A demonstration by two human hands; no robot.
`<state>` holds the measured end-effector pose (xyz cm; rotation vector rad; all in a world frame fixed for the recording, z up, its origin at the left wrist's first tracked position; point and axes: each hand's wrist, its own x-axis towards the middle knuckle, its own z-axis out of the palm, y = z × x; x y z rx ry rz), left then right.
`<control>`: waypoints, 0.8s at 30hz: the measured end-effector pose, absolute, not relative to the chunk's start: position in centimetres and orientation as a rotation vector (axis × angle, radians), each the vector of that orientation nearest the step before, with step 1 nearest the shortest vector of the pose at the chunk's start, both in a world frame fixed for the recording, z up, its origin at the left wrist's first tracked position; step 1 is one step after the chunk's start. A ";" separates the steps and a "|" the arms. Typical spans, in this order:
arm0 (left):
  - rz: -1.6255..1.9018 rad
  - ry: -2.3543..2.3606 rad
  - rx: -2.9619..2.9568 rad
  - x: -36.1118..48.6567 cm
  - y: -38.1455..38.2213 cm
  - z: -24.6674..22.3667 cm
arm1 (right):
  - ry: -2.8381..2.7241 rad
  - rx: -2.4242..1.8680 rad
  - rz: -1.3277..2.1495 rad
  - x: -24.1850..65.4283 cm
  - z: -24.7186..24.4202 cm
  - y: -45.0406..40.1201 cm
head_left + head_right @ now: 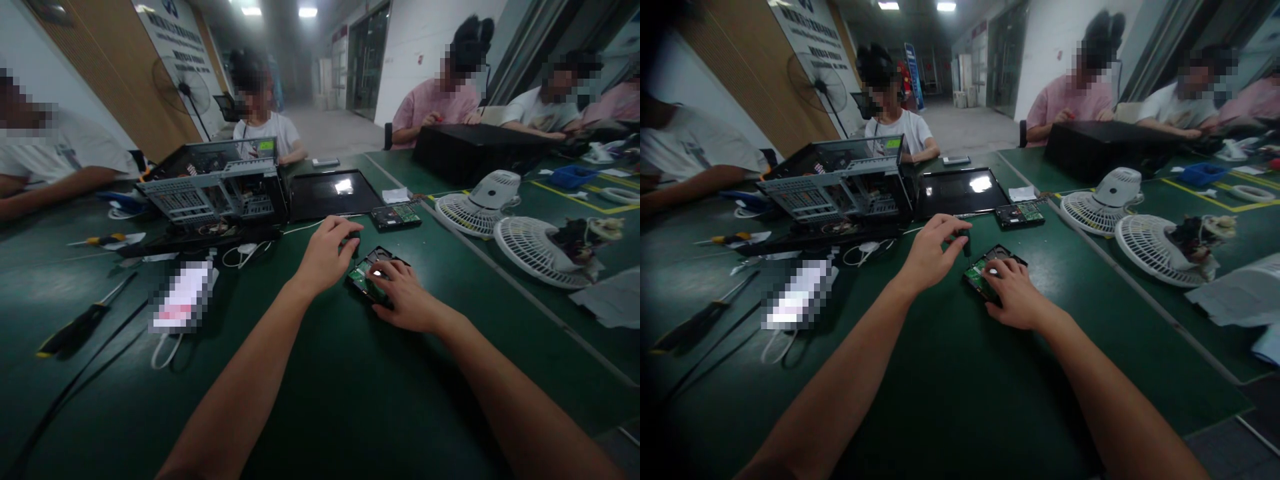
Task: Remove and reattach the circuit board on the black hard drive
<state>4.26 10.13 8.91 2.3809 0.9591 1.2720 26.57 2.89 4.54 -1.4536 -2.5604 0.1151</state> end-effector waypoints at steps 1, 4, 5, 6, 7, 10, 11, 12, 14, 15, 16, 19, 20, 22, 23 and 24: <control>1.284 0.971 2.382 4.3 10.1 8.9 | -2.561 -1.449 0.103 26.4 4.6 2.8; 1.303 1.007 2.403 4.4 9.9 8.9 | -2.551 -1.445 0.074 26.0 4.6 2.7; 1.300 1.011 2.414 4.5 9.9 8.9 | -2.548 -1.442 0.069 26.0 4.5 2.7; 1.292 1.007 2.425 4.5 9.8 8.9 | -2.545 -1.439 0.066 25.9 4.5 2.8; 1.283 0.998 2.434 4.6 9.8 9.0 | -2.541 -1.436 0.064 26.0 4.4 2.9; 1.273 0.965 2.430 4.7 9.7 9.0 | -2.544 -1.419 0.074 26.2 4.3 3.1; 1.272 0.960 2.417 4.8 9.7 8.9 | -2.548 -1.411 0.082 26.4 4.3 3.1; 1.276 0.962 2.398 4.8 9.7 8.8 | -2.553 -1.403 0.092 26.5 4.3 3.2; 1.292 0.977 2.347 4.8 10.0 8.5 | -2.568 -1.383 0.122 26.8 4.4 3.4; 1.305 0.988 2.320 4.8 10.1 8.3 | -2.573 -1.373 0.135 26.9 4.4 3.4; 1.322 0.997 2.297 4.7 10.3 8.1 | -2.578 -1.362 0.148 27.1 4.4 3.5; 1.347 0.997 2.279 4.2 10.8 7.8 | -2.590 -1.335 0.174 27.4 4.3 3.8; 1.349 0.990 2.289 4.1 10.9 7.8 | -2.593 -1.327 0.182 27.4 4.2 3.9; 1.349 0.973 2.320 3.8 11.1 7.9 | -2.599 -1.311 0.190 27.3 4.0 4.0; 1.344 0.964 2.337 3.7 11.1 8.0 | -2.597 -1.306 0.188 27.2 3.9 4.0; 1.334 0.954 2.353 3.7 11.1 8.2 | -2.592 -1.305 0.184 27.1 3.8 4.0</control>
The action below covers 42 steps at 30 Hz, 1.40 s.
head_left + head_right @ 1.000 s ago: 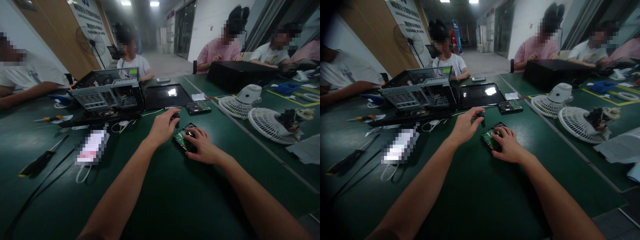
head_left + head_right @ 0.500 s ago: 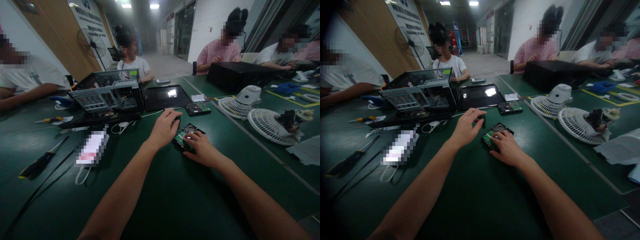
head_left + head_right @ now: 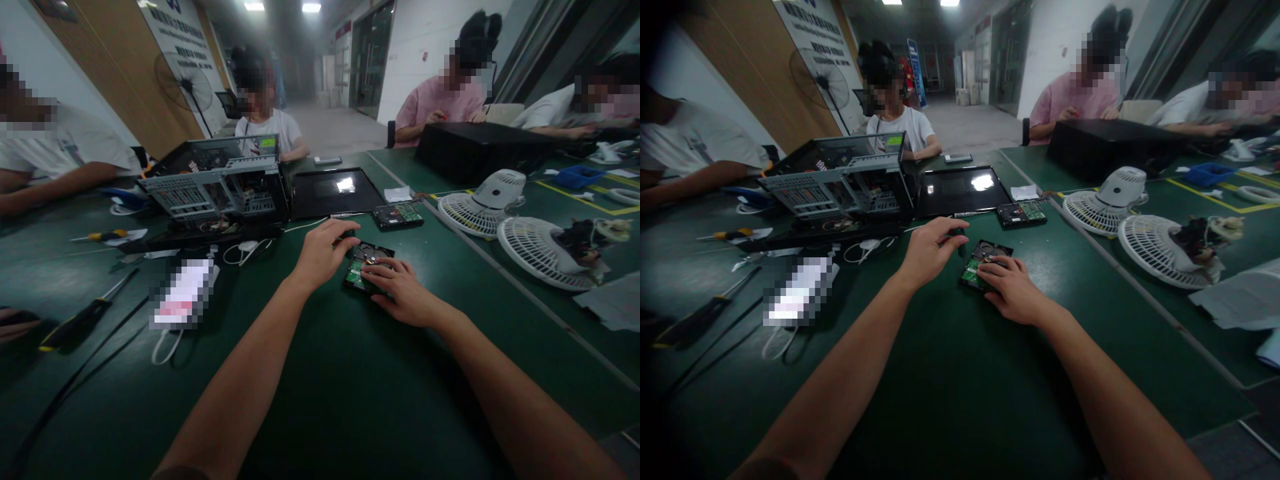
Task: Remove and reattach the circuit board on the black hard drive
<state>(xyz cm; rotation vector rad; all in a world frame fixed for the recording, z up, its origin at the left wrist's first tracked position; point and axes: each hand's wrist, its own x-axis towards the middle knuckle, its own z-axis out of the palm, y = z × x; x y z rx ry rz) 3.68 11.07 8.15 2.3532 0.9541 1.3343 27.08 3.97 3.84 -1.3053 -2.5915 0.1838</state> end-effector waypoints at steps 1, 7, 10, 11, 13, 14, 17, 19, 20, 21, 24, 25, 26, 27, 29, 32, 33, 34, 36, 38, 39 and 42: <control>1.321 0.943 2.367 3.7 11.0 8.3 | -2.582 -1.310 0.179 26.9 3.7 3.9; 1.251 0.875 2.399 4.0 10.5 8.7 | -2.525 -1.333 0.171 26.1 3.2 3.6; 1.238 0.878 2.394 4.1 10.5 8.4 | -2.513 -1.343 0.140 25.9 3.1 3.5; 1.239 0.893 2.383 4.1 10.6 8.4 | -2.507 -1.359 0.121 25.9 3.1 3.5; 1.245 0.931 2.345 4.1 10.6 8.2 | -2.496 -1.401 0.079 25.7 3.2 3.4; 1.248 0.944 2.326 4.1 10.6 8.2 | -2.495 -1.420 0.059 25.6 3.3 3.4; 1.244 0.938 2.328 4.1 10.6 8.3 | -2.521 -1.439 0.015 25.3 3.5 3.4; 1.260 0.937 2.367 4.1 10.6 8.4 | -2.543 -1.430 -0.005 25.2 3.5 3.4; 1.277 0.953 2.384 4.1 10.6 8.4 | -2.550 -1.422 -0.008 25.1 3.4 3.4; 1.295 0.975 2.396 4.1 10.6 8.4 | -2.554 -1.413 -0.005 25.1 3.3 3.4; 1.318 1.024 2.422 4.0 10.7 8.4 | -2.545 -1.386 0.026 25.1 3.1 3.5; 1.312 1.017 2.430 4.0 10.7 8.4 | -2.538 -1.380 0.039 25.1 3.0 3.5; 1.306 1.001 2.436 4.0 10.7 8.5 | -2.530 -1.375 0.052 25.2 3.0 3.5; 1.300 0.980 2.440 4.0 10.7 8.5 | -2.521 -1.370 0.062 25.2 2.9 3.5; 1.292 0.937 2.439 4.0 10.7 8.4 | -2.506 -1.358 0.074 25.2 2.9 3.5; 1.320 0.919 2.393 4.1 10.8 8.2 | -2.486 -1.340 0.083 25.2 2.7 3.6; 1.336 0.928 2.372 4.2 10.8 8.0 | -2.480 -1.334 0.085 25.2 2.6 3.6; 1.355 0.939 2.348 4.2 10.9 7.9 | -2.475 -1.330 0.088 25.3 2.6 3.6; 1.397 0.958 2.295 4.3 11.0 7.6 | -2.466 -1.331 0.087 25.3 2.4 3.6; 1.442 0.975 2.265 4.3 11.0 7.5 | -2.463 -1.345 0.079 25.2 2.4 3.6; 1.461 0.986 2.263 4.3 11.0 7.4 | -2.465 -1.354 0.072 25.2 2.4 3.5; 1.493 1.001 2.247 4.5 11.0 7.3 | -2.471 -1.378 0.047 25.1 2.6 3.4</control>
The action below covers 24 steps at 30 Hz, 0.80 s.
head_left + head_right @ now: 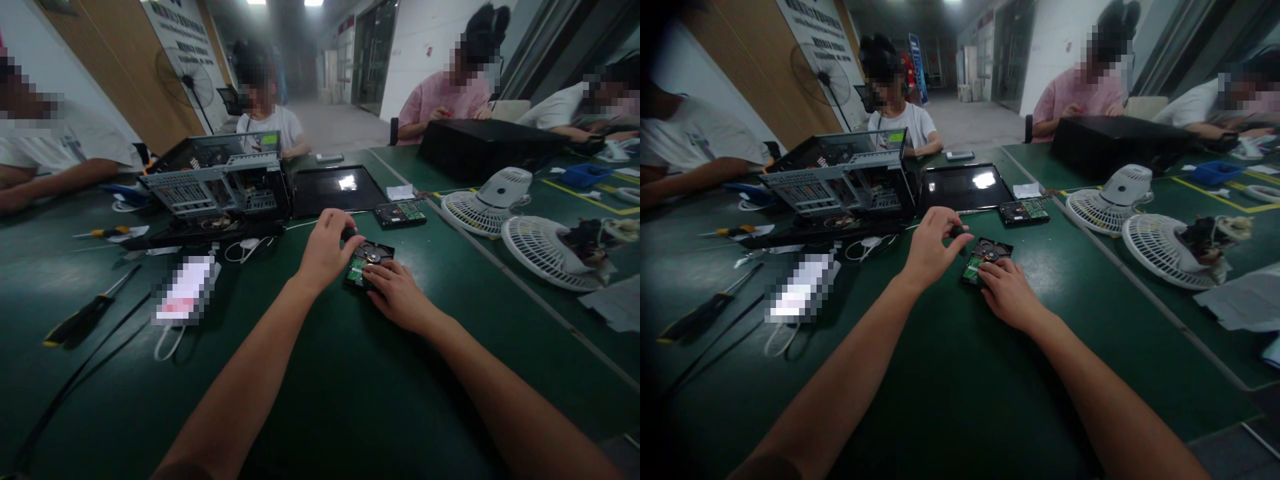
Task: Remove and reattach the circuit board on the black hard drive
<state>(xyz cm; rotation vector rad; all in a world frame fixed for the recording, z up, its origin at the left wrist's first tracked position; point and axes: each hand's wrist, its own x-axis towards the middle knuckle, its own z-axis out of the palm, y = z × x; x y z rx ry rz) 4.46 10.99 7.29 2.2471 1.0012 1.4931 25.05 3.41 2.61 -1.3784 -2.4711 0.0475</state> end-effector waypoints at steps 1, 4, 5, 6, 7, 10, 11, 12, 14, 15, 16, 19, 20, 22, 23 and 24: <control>1.499 1.000 2.226 4.5 11.0 7.3 | -2.472 -1.381 0.042 25.0 2.7 3.4; 1.475 1.013 2.214 4.4 10.9 7.6 | -2.475 -1.376 0.027 25.0 2.8 3.3; 1.452 1.024 2.251 4.3 10.8 7.8 | -2.476 -1.374 0.021 24.9 2.8 3.3; 1.427 1.032 2.302 4.2 10.8 8.0 | -2.476 -1.372 0.013 24.9 2.8 3.4; 1.412 1.037 2.353 4.1 10.7 8.2 | -2.477 -1.368 0.005 24.9 2.9 3.3; 1.413 1.057 2.451 3.8 10.6 8.6 | -2.490 -1.346 -0.016 24.8 3.0 3.3; 1.421 1.065 2.461 3.8 10.6 8.7 | -2.495 -1.346 -0.021 24.7 3.0 3.3; 1.427 1.071 2.462 3.8 10.6 8.7 | -2.498 -1.354 -0.025 24.7 2.9 3.3; 1.420 1.060 2.460 3.8 10.6 8.6 | -2.499 -1.395 -0.021 24.6 2.9 3.2; 1.409 1.050 2.462 3.8 10.7 8.5 | -2.501 -1.419 -0.011 24.6 2.8 3.2; 1.398 1.039 2.467 3.9 10.7 8.5 | -2.505 -1.438 0.003 24.6 2.8 3.2; 1.361 1.017 2.476 3.9 10.8 8.5 | -2.515 -1.461 0.050 24.6 2.8 3.1; 1.351 1.012 2.476 3.9 10.8 8.6 | -2.514 -1.460 0.060 24.6 2.8 3.1; 1.348 1.020 2.465 3.9 10.7 8.6 | -2.508 -1.457 0.075 24.7 2.9 3.2; 1.354 1.032 2.455 3.9 10.7 8.6 | -2.503 -1.455 0.084 24.7 2.9 3.2; 1.362 1.046 2.442 3.9 10.7 8.5 | -2.497 -1.452 0.095 24.7 2.9 3.2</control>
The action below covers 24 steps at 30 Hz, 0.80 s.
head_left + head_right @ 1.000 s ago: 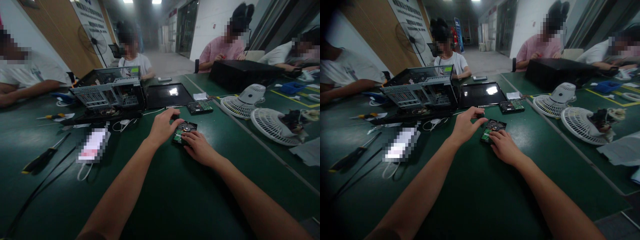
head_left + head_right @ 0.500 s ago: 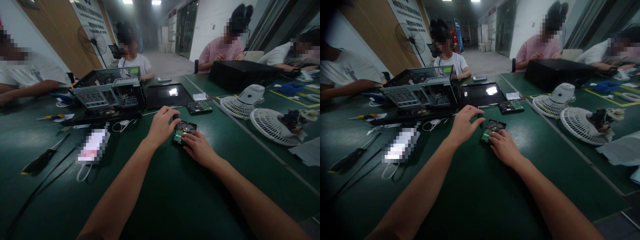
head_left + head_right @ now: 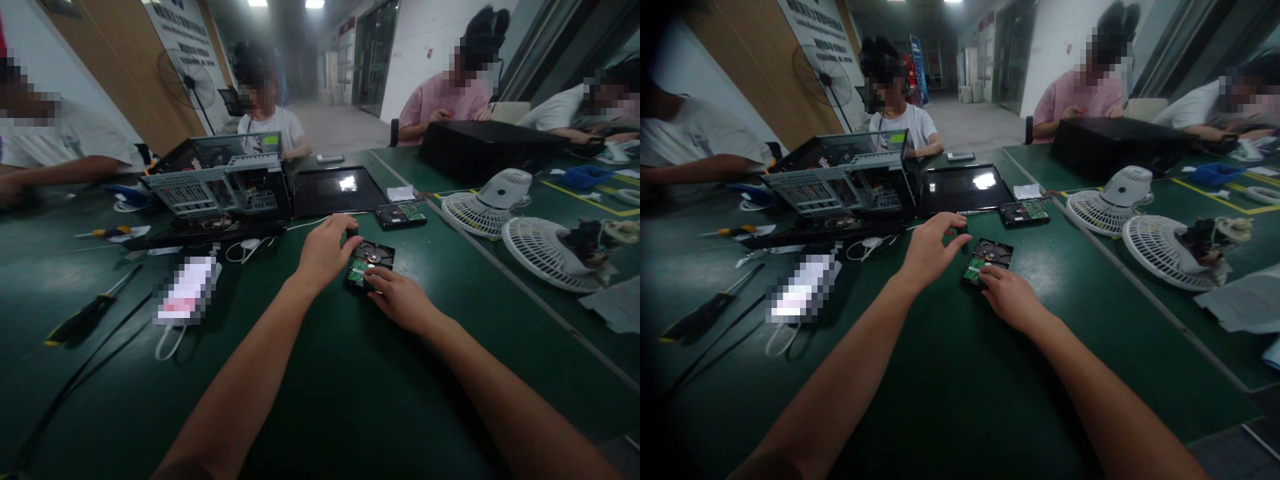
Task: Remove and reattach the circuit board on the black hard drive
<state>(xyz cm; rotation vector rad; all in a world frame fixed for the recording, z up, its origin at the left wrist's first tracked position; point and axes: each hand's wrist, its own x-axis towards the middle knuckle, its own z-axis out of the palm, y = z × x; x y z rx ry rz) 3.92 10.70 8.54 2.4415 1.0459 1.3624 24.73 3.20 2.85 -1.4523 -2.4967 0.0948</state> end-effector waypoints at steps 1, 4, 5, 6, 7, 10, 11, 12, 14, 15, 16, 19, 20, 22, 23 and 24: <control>1.371 1.058 2.427 3.9 10.7 8.5 | -2.489 -1.450 0.106 24.8 2.8 3.2; 1.385 1.069 2.396 4.0 10.7 8.3 | -2.471 -1.440 0.142 24.9 2.8 3.3; 1.389 1.068 2.389 4.0 10.7 8.2 | -2.469 -1.435 0.152 24.9 2.8 3.3; 1.392 1.065 2.379 4.0 10.7 8.2 | -2.466 -1.431 0.160 24.9 2.8 3.3; 1.396 1.059 2.367 4.0 10.7 8.2 | -2.463 -1.427 0.167 24.9 2.8 3.3; 1.383 1.030 2.370 4.0 10.7 8.4 | -2.456 -1.417 0.172 24.9 3.0 3.3; 1.376 1.020 2.388 4.0 10.7 8.4 | -2.458 -1.416 0.169 24.8 3.0 3.3; 1.370 1.010 2.411 4.0 10.7 8.5 | -2.460 -1.415 0.163 24.8 3.0 3.3; 1.369 0.989 2.450 4.0 10.6 8.6 | -2.464 -1.418 0.148 24.9 3.0 3.3; 1.381 0.983 2.456 4.0 10.7 8.6 | -2.463 -1.419 0.140 24.9 2.9 3.3; 1.397 0.983 2.458 4.0 10.7 8.5 | -2.458 -1.418 0.133 24.9 2.9 3.3; 1.416 1.020 2.468 3.8 10.7 8.5 | -2.443 -1.396 0.127 25.0 2.7 3.3; 1.402 1.026 2.476 3.8 10.7 8.5 | -2.440 -1.388 0.129 25.1 2.6 3.3; 1.355 1.011 2.501 3.7 10.7 8.6 | -2.437 -1.382 0.130 25.1 2.5 3.3; 1.336 0.994 2.512 3.6 10.7 8.6 | -2.439 -1.385 0.129 25.1 2.5 3.3; 1.322 0.975 2.518 3.7 10.7 8.7 | -2.441 -1.389 0.127 25.1 2.5 3.3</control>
